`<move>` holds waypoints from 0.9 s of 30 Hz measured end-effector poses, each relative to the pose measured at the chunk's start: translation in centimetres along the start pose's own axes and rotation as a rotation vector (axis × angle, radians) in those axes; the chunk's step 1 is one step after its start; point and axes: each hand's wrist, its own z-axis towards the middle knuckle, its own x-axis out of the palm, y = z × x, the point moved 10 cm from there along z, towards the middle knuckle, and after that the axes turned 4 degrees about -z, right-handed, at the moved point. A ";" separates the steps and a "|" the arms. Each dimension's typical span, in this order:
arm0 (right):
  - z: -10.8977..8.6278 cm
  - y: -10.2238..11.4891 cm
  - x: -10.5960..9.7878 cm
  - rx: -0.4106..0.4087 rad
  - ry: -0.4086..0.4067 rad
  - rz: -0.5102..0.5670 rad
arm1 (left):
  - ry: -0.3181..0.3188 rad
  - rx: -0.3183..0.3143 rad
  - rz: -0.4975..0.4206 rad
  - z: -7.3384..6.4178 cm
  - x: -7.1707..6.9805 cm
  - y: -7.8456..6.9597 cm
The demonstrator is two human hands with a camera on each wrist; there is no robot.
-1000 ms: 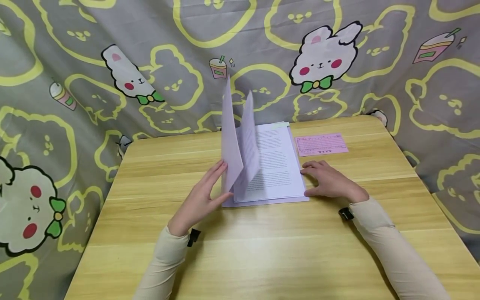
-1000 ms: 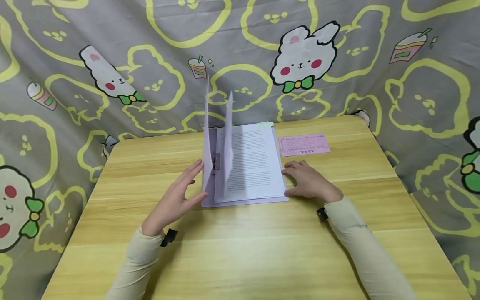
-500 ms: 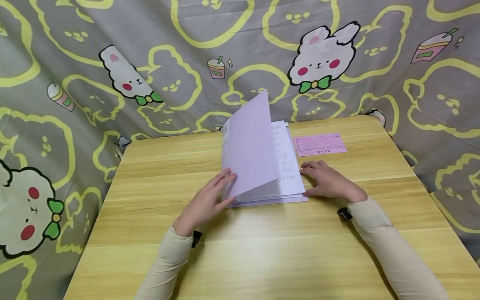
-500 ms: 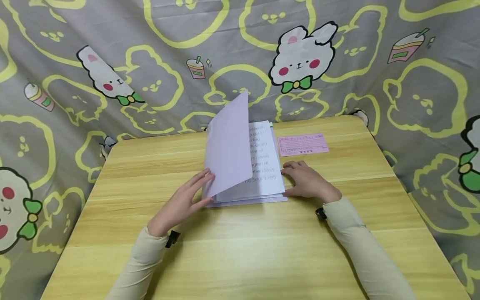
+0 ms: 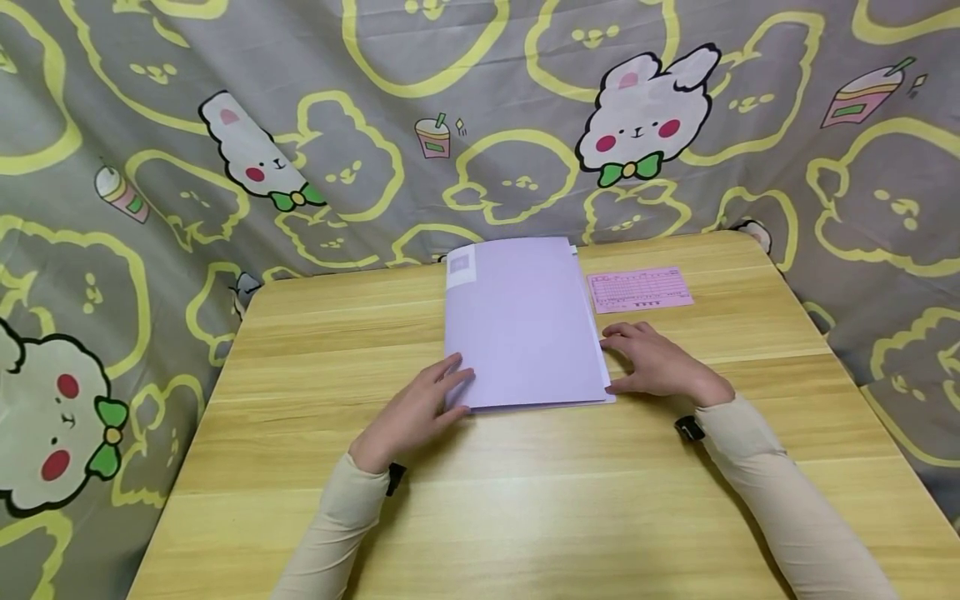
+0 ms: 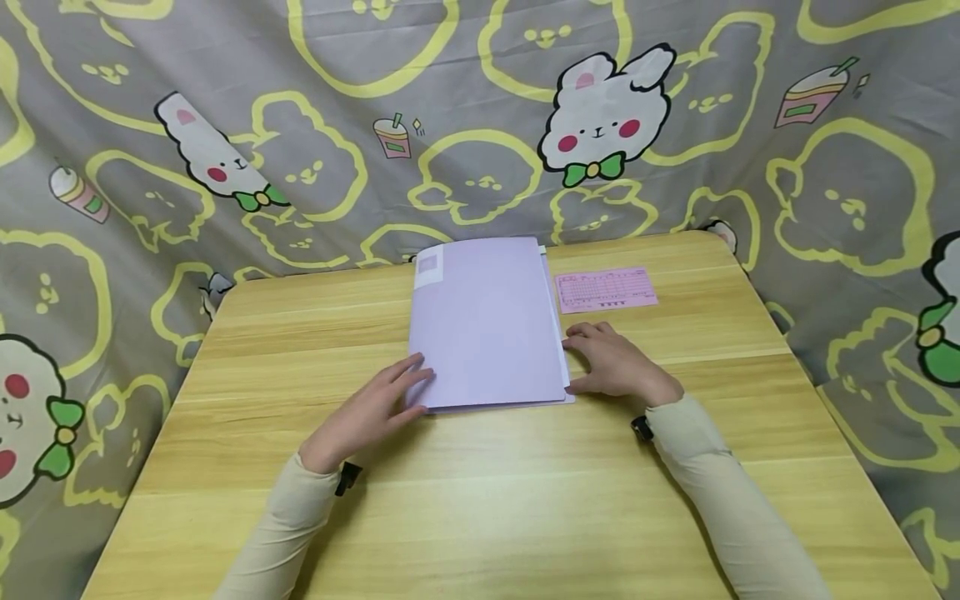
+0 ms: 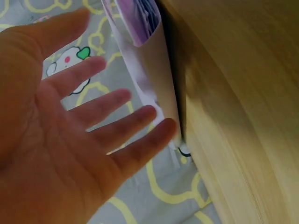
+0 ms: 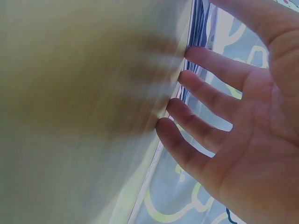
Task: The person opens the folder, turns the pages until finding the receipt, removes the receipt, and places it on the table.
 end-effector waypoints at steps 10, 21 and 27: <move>0.0 0.3 -0.1 0.001 0.007 0.000 | 0.078 -0.064 0.000 -0.4 1.2 0.5; -0.1 0.4 0.0 0.006 0.013 -0.002 | 0.115 -0.093 0.041 -0.4 1.5 0.4; -0.1 0.6 -0.2 -0.002 0.002 -0.011 | 0.112 -0.093 0.056 -0.4 1.8 0.6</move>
